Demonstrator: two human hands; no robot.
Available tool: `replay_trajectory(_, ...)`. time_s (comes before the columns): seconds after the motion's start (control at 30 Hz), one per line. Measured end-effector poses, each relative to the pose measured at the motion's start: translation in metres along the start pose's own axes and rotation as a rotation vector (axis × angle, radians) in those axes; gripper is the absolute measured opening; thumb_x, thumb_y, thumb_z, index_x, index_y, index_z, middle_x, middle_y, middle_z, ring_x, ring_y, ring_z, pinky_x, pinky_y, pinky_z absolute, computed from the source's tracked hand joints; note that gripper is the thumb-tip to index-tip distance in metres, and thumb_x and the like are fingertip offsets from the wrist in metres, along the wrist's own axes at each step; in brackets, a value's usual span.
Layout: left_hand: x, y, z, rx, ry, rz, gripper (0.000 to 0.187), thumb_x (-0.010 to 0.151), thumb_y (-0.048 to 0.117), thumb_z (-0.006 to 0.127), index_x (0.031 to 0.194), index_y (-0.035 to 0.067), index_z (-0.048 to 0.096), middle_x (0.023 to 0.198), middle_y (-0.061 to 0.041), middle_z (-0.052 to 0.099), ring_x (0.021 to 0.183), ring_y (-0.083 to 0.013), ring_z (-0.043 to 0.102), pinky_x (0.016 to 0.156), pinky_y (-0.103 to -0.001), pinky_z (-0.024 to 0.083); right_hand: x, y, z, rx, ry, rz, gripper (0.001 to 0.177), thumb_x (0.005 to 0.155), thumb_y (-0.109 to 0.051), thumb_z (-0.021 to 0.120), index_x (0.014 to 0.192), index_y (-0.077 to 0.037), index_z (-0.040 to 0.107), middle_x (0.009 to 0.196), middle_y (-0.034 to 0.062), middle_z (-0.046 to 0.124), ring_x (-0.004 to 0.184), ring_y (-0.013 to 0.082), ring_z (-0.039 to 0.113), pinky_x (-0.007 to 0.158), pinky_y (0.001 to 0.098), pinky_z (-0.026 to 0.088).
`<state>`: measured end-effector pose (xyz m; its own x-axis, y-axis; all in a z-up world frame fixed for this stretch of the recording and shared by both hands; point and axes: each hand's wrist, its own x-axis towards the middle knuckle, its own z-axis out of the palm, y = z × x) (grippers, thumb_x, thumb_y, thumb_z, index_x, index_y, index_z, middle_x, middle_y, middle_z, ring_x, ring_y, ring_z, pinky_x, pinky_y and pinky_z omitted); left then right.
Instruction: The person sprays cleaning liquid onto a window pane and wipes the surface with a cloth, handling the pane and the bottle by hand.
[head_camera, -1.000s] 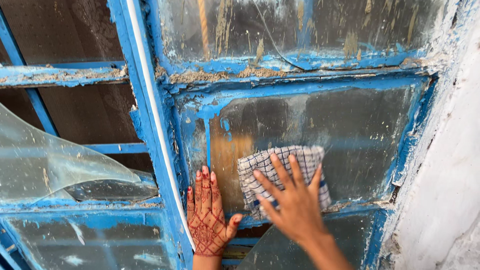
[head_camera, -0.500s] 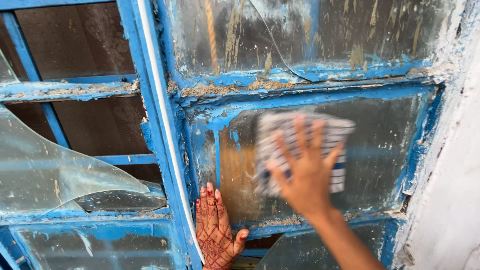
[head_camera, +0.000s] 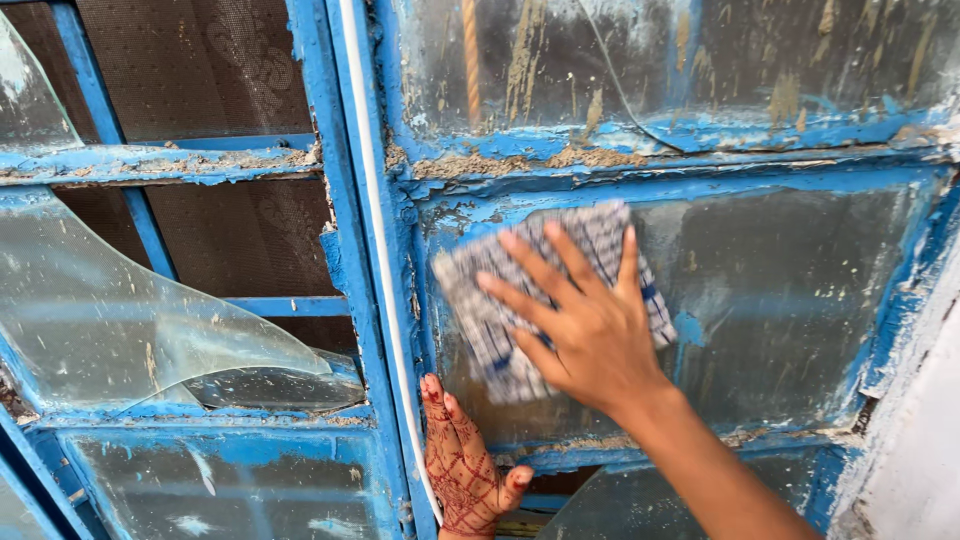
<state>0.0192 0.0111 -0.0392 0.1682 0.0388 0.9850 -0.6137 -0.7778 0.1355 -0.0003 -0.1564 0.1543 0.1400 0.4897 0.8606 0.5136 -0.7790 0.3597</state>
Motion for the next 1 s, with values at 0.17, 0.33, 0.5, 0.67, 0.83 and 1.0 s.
replay_trajectory(0.17,-0.007,-0.015,0.004,-0.06,0.003,0.049,0.112,0.094,0.081,0.037,0.164,-0.001,0.005,0.167,-0.036,0.008,0.157,-0.0515,0.014,0.129,-0.057,0.012,-0.014,-0.046,0.027,0.1,-0.008,0.127,0.061,0.086,-0.032,0.073,0.144,-0.038,0.055,0.162,-0.007,0.035,0.153,0.0264,0.023,0.112,0.0833,0.007)
replay_trajectory(0.33,-0.012,-0.011,0.008,-0.122,0.009,0.002,0.113,0.093,0.082,0.036,0.164,-0.001,0.006,0.169,-0.034,0.011,0.159,-0.0508,0.016,0.131,-0.056,0.013,-0.071,-0.062,0.034,0.14,-0.16,0.014,0.06,0.083,-0.032,0.075,0.14,-0.038,0.056,0.162,-0.0087,0.035,0.152,0.0232,0.022,0.11,0.084,0.006)
replay_trajectory(0.5,0.0,-0.001,0.0,-0.118,0.012,-0.012,0.108,0.094,0.08,0.035,0.164,0.001,0.011,0.167,-0.035,0.019,0.158,-0.0518,0.022,0.13,-0.057,0.019,-0.025,-0.027,0.023,0.02,-0.029,-0.024,0.056,0.092,-0.034,0.071,0.145,-0.039,0.054,0.165,-0.008,0.032,0.154,0.0216,0.018,0.114,0.0811,0.005)
replay_trajectory(0.67,0.009,-0.001,-0.006,-0.086,0.006,0.045,0.106,0.097,0.078,0.034,0.165,0.001,0.01,0.168,-0.035,0.02,0.159,-0.0526,0.023,0.131,-0.058,0.021,0.0,-0.029,0.019,-0.01,0.059,0.241,0.056,0.099,-0.034,0.068,0.152,-0.04,0.051,0.169,-0.0084,0.029,0.161,0.0219,0.017,0.121,0.0795,0.006)
replay_trajectory(0.83,0.014,0.008,-0.01,-0.08,0.021,0.04,0.103,0.099,0.076,0.033,0.163,-0.001,0.015,0.167,-0.034,0.023,0.158,-0.0513,0.024,0.13,-0.057,0.021,-0.051,-0.051,0.032,0.08,-0.072,0.117,0.065,0.085,-0.044,0.071,0.146,-0.042,0.048,0.163,-0.0068,0.028,0.152,0.0266,0.016,0.108,0.0859,0.005)
replay_trajectory(1.0,0.029,0.025,-0.021,0.025,-0.07,0.003,0.097,0.098,0.072,0.033,0.161,0.0,0.023,0.168,-0.026,0.025,0.158,-0.0424,0.024,0.129,-0.053,0.02,-0.092,-0.019,0.02,-0.014,-0.148,0.033,0.063,0.087,-0.052,0.065,0.147,-0.047,0.045,0.165,-0.0096,0.027,0.153,0.0211,0.016,0.11,0.0844,0.008)
